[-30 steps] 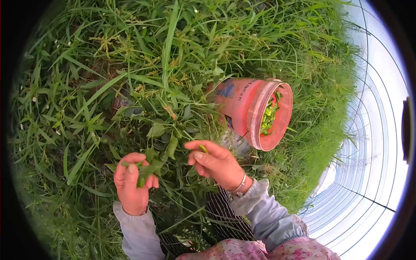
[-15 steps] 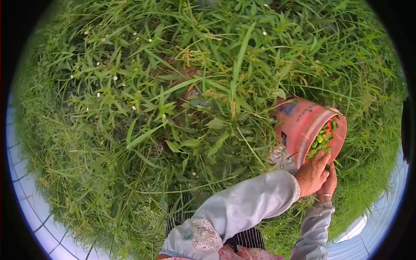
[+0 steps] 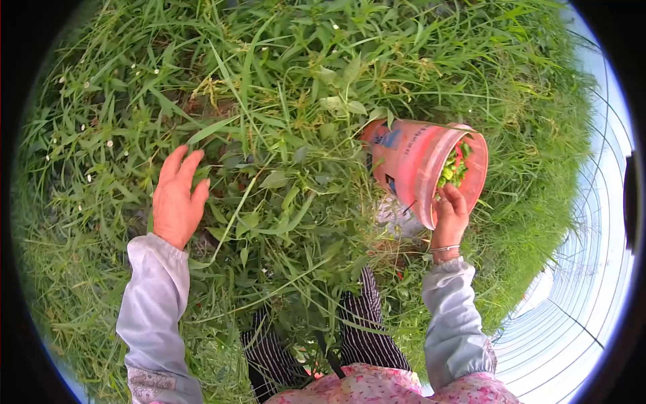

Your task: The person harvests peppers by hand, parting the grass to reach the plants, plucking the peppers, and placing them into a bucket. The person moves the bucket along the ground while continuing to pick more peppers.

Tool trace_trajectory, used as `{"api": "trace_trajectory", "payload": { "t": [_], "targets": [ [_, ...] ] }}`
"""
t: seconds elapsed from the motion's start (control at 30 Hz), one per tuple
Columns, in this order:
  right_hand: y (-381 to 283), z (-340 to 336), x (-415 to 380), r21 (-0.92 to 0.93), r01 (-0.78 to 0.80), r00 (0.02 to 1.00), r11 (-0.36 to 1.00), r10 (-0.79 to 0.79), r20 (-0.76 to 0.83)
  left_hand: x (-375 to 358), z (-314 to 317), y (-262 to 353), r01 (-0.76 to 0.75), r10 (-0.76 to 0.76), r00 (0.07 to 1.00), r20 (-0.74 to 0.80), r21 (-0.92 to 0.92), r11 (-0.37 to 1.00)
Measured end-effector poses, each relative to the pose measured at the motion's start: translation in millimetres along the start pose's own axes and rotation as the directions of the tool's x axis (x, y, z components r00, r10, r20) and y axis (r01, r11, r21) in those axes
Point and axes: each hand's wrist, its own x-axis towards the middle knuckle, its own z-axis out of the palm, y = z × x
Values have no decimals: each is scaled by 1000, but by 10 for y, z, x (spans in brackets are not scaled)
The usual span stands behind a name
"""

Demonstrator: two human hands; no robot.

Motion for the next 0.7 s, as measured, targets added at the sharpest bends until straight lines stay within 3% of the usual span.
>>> {"api": "trace_trajectory", "payload": {
  "t": [0.03, 0.07, 0.13, 0.2, 0.27, 0.33, 0.4, 0.5, 0.57, 0.6, 0.63, 0.7],
  "targets": [
    [-24, 43, -63, -44, 43, 998, 998, -41, 48, -46, 83, -34, -71, 71, 997, 6, 168, 983],
    [-21, 102, -135, -87, 81, 993, 993, -72, 98, -63, 99, 5, -85, 83, 996, 24, 134, 987],
    [136, 275, -191, -236, 345, 902, 908, -252, 349, -62, 96, 155, -115, 110, 991, 72, 60, 992],
    [186, 643, -221, -340, 391, 852, 855, -197, 484, -9, 78, 490, -185, 191, 980, 58, -90, 979],
    [365, 1026, -117, -370, 301, 874, 879, -98, 477, 34, 102, 758, -298, 305, 952, 31, -146, 943],
    [714, 1317, 157, -415, 361, 884, 835, -163, 439, 97, 181, 1020, -353, 376, 925, 49, -256, 900],
    [858, 1523, 350, -489, 317, 910, 812, -115, 399, 112, 289, 1207, -378, 442, 889, 124, -350, 857],
    [1141, 1699, 548, -439, 141, 949, 887, 6, 316, 210, 647, 1407, -359, 468, 862, 195, -418, 835],
    [1219, 1695, 640, -148, -248, 917, 957, 281, 283, 330, 879, 1496, -340, 459, 858, 231, -414, 845],
    [1264, 1688, 668, 6, -431, 860, 902, 409, 304, 387, 994, 1496, -312, 424, 871, 249, -388, 867],
    [1161, 1653, 624, -1, -464, 850, 886, 445, 282, 442, 1110, 1472, -282, 390, 881, 269, -363, 888],
    [1227, 1647, 629, -76, -350, 873, 934, 354, 335, 522, 1287, 1406, -216, 314, 898, 310, -311, 925]
  ]
}}
